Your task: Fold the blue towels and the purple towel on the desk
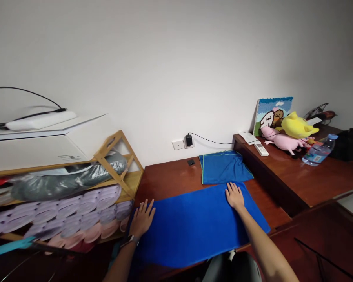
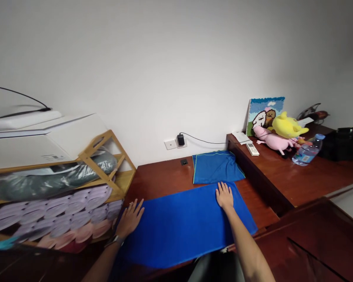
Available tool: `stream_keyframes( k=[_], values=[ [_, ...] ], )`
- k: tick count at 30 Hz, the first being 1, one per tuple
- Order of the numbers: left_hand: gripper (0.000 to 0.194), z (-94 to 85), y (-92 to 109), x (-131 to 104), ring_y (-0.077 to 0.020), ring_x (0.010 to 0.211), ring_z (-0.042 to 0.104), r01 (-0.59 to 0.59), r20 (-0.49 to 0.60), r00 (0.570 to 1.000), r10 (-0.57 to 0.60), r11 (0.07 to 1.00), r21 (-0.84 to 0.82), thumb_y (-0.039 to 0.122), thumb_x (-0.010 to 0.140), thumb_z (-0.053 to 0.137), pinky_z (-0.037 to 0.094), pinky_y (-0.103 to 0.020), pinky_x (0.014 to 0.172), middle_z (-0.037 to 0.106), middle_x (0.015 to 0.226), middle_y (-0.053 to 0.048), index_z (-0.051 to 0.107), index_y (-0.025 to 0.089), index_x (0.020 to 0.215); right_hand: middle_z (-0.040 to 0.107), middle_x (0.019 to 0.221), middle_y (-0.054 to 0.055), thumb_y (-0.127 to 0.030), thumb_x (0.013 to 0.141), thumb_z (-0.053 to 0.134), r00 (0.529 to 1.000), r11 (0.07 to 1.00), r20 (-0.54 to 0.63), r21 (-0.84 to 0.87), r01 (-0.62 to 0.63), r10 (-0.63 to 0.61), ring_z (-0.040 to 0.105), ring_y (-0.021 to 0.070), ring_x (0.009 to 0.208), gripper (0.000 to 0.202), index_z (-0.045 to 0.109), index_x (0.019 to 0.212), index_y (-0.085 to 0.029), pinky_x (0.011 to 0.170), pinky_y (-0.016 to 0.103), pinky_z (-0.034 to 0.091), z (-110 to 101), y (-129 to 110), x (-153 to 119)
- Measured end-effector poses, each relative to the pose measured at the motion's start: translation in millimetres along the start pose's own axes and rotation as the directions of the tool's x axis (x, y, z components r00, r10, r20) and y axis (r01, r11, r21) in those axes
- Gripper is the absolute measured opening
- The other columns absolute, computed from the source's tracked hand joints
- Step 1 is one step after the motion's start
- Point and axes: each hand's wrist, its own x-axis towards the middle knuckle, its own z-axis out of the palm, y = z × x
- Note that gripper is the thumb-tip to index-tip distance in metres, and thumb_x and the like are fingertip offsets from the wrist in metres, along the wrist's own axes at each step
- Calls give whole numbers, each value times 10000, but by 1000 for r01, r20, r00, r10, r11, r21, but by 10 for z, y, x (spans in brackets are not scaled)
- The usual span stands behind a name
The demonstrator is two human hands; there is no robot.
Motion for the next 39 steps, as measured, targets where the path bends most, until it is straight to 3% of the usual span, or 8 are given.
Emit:
stream_keyframes(
  k=[6, 11, 15, 19, 25, 30, 36, 39],
  values=[
    [619, -114, 207, -111, -352, 1587, 390, -68, -90, 994, 66, 997, -23, 472, 1078, 323, 338, -589, 1273, 443, 1709, -138, 516, 229, 1613, 291, 1777, 51, -475, 1107, 205, 997, 998, -58, 35, 44, -42, 215, 287, 1653, 655, 363, 1700, -245, 1331, 530, 148, 39, -253, -163],
    [586, -120, 361, -225, -344, 1547, 455, -33, 18, 999, 34, 998, -56, 467, 1072, 367, 341, -603, 1265, 520, 1657, -135, 554, 247, 1582, 283, 1780, 34, -481, 1110, 234, 997, 997, 0, 2, 74, -74, 207, 272, 1657, 643, 317, 1714, -277, 1337, 529, 136, 111, -304, -348],
    [565, -378, 351, -351, -324, 1493, 515, 9, -51, 999, -14, 995, -104, 449, 1075, 342, 398, -540, 1234, 605, 1573, -151, 616, 208, 1507, 295, 1777, 49, -467, 1106, 237, 999, 999, -16, 6, 52, -52, 239, 280, 1647, 645, 365, 1699, -249, 1330, 523, 176, 29, -257, -432],
    [636, -651, 146, -1073, -365, 1196, 677, 295, -250, 921, -298, 954, -50, 528, 1074, 308, 520, -506, 1062, 731, 1242, -238, 695, 86, 1315, 393, 1736, 82, -443, 1098, 209, 973, 992, -198, 19, 125, -119, 298, 277, 1621, 642, 541, 1598, -214, 1326, 504, 194, 141, -46, -747],
    [620, -737, 261, -2246, -395, 997, 688, 455, -199, 877, -438, 889, 50, 620, 1025, 378, 556, -504, 863, 746, 1072, -218, 753, 141, 1150, 429, 1715, 81, -469, 1069, 211, 985, 996, -146, -37, 83, -88, 338, 294, 1599, 673, 505, 1626, -232, 1311, 528, 226, 426, 223, -1181],
    [608, -893, 364, -2088, -385, 988, 719, 457, -111, 856, -505, 839, -296, 689, 972, 382, 574, -522, 862, 762, 1040, -190, 747, 205, 920, 365, 1752, 60, -441, 1074, 199, 996, 995, -89, -98, 20, -29, 302, 273, 1618, 666, 414, 1678, -263, 1310, 524, 215, 364, 126, -1155],
    [679, -964, 94, -1976, -269, 641, 732, 496, 206, 713, -671, 275, -823, 858, 695, 647, 598, -400, 658, 727, 722, -21, 613, 231, 954, 351, 1758, 65, -445, 1070, 180, 997, 996, -77, -88, 7, -14, 313, 286, 1616, 674, 391, 1688, -280, 1299, 537, 236, 331, 87, -1153],
    [596, -927, 54, -2141, -269, 610, 717, 576, 207, 707, -677, 380, -724, 774, 746, 637, 549, -367, 601, 694, 647, -6, 620, 231, 991, 339, 1764, 61, -442, 1070, 179, 999, 996, -52, -89, -19, 14, 309, 283, 1619, 675, 378, 1694, -283, 1298, 531, 239, 287, 54, -1160]
  ],
)
